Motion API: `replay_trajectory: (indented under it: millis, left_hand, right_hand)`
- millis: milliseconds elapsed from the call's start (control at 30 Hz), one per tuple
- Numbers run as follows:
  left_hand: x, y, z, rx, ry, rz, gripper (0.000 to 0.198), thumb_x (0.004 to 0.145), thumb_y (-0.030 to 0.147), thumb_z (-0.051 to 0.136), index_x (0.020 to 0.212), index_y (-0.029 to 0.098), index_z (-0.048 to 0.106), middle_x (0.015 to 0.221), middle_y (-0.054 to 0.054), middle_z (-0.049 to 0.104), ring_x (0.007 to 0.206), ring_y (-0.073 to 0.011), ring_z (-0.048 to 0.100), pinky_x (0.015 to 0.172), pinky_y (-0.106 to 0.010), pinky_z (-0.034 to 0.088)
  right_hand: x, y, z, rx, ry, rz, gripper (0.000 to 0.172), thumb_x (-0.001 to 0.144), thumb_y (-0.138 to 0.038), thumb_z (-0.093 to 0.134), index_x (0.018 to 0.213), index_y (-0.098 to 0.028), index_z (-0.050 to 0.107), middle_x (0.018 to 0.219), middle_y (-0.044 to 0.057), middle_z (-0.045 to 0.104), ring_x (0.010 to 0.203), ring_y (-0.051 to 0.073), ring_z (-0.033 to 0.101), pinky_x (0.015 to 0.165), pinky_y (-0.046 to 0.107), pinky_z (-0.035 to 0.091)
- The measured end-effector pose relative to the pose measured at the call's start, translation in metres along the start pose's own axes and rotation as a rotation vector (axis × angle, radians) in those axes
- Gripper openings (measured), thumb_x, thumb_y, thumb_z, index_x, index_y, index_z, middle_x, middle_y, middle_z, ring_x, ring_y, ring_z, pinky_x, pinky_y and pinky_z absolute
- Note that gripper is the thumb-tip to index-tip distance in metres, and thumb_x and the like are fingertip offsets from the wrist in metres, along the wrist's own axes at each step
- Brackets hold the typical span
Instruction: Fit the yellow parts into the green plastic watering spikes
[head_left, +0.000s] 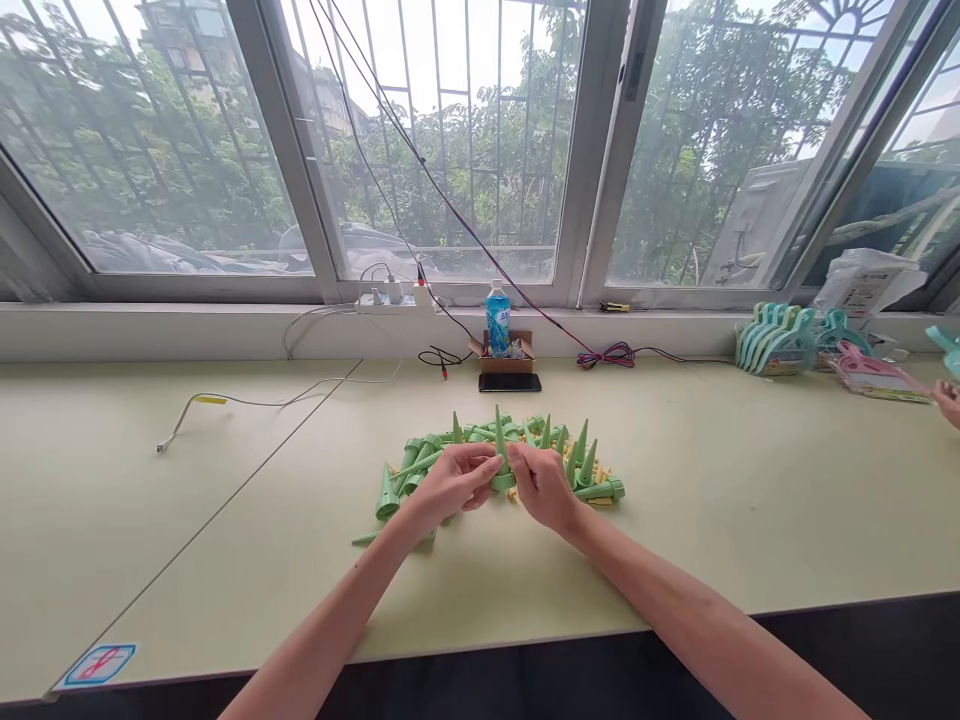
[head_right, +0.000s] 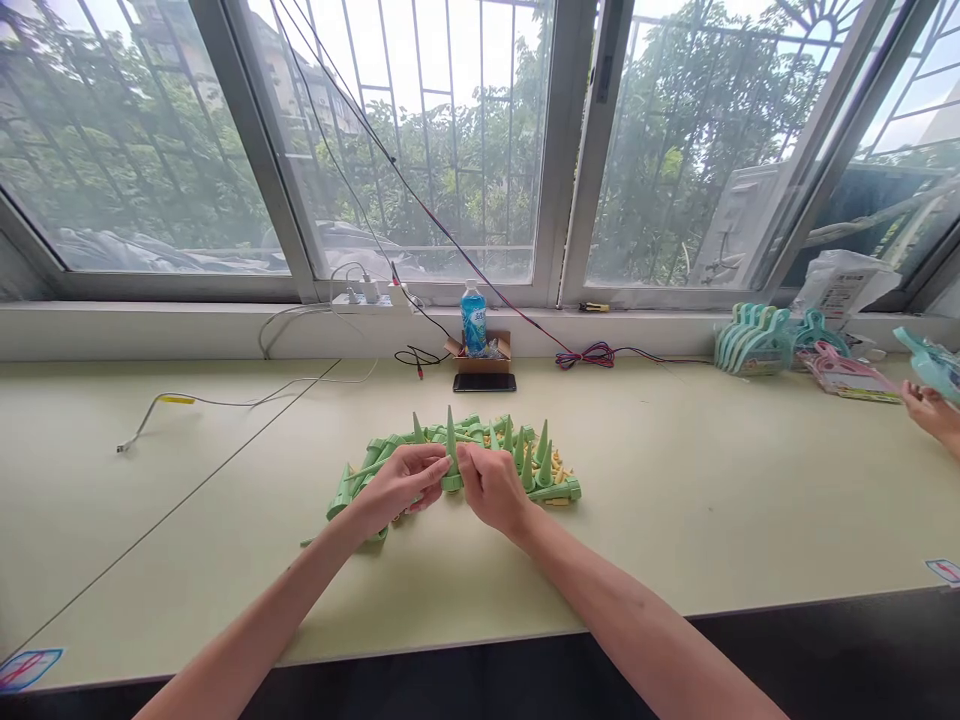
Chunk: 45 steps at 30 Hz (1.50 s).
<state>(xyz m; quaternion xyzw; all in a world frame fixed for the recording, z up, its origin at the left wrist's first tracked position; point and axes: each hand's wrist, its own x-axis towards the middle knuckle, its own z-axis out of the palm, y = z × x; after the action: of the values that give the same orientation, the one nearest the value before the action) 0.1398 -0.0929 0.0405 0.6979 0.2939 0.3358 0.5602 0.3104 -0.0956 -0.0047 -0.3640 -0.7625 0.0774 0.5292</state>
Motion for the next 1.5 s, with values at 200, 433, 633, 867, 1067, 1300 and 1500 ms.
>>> replay_trajectory:
  millis: [200,433,633,867,1067,1300,1500]
  left_hand:
    - [0.002,-0.002,-0.002,-0.038,0.059,0.016,0.031,0.088,0.047,0.060,0.091,0.016,0.060,0.056,0.004,0.050,0.044,-0.0068,0.039,0.042,-0.020,0.029]
    - [0.001,0.000,-0.001,0.023,0.039,-0.009,0.039,0.089,0.054,0.055,0.086,0.015,0.059,0.053,0.005,0.044,0.046,-0.0071,0.038,0.044,-0.020,0.031]
    - [0.001,0.004,0.001,0.043,-0.009,-0.025,0.040,0.090,0.054,0.053,0.083,0.014,0.057,0.054,0.004,0.046,0.045,-0.0065,0.038,0.045,-0.020,0.030]
    - [0.000,0.006,0.002,0.046,0.005,-0.033,0.039,0.090,0.053,0.053,0.085,0.015,0.057,0.057,0.004,0.047,0.046,-0.0068,0.040,0.044,-0.021,0.030]
    - [0.001,0.003,0.003,0.096,0.150,-0.028,0.036,0.086,0.049,0.060,0.098,0.015,0.058,0.064,0.003,0.052,0.046,-0.0057,0.036,0.042,-0.020,0.024]
    - [-0.001,-0.001,0.000,0.511,0.313,0.106,0.029,0.085,0.040,0.059,0.101,0.016,0.062,0.073,0.000,0.059,0.049,-0.0070,0.037,0.046,-0.021,0.031]
    - [-0.005,-0.004,0.003,0.686,0.217,0.144,0.052,0.082,0.024,0.055,0.133,0.022,0.044,0.060,0.009,0.052,0.050,-0.0093,0.038,0.057,-0.021,0.037]
  right_hand:
    - [0.005,-0.004,-0.003,-0.015,-0.003,0.010,0.041,0.099,-0.041,0.042,0.065,-0.022,0.027,0.053,-0.007,0.029,0.047,0.009,0.024,0.046,0.024,0.023]
    - [0.005,-0.008,-0.004,-0.069,-0.045,-0.008,0.041,0.097,-0.040,0.045,0.062,-0.021,0.032,0.053,-0.005,0.035,0.048,0.009,0.029,0.049,0.023,0.026]
    - [0.004,-0.007,-0.003,-0.108,-0.056,-0.003,0.044,0.096,-0.043,0.046,0.061,-0.020,0.035,0.053,-0.004,0.039,0.048,0.009,0.030,0.049,0.022,0.026]
    - [0.005,-0.007,-0.003,-0.104,-0.055,-0.015,0.044,0.097,-0.043,0.045,0.061,-0.020,0.035,0.052,-0.005,0.039,0.048,0.009,0.029,0.048,0.022,0.025]
    - [0.005,-0.005,-0.002,-0.081,-0.066,0.037,0.045,0.098,-0.045,0.043,0.061,-0.021,0.036,0.052,-0.005,0.039,0.048,0.009,0.030,0.048,0.022,0.026]
    - [0.006,-0.003,-0.006,-0.111,0.028,0.141,0.042,0.102,-0.038,0.033,0.063,-0.022,0.031,0.052,-0.006,0.031,0.046,0.010,0.027,0.048,0.025,0.025]
    - [0.010,-0.001,-0.009,-0.179,-0.060,0.197,0.036,0.100,-0.030,0.038,0.065,-0.022,0.035,0.051,-0.006,0.034,0.043,0.010,0.028,0.046,0.025,0.024]
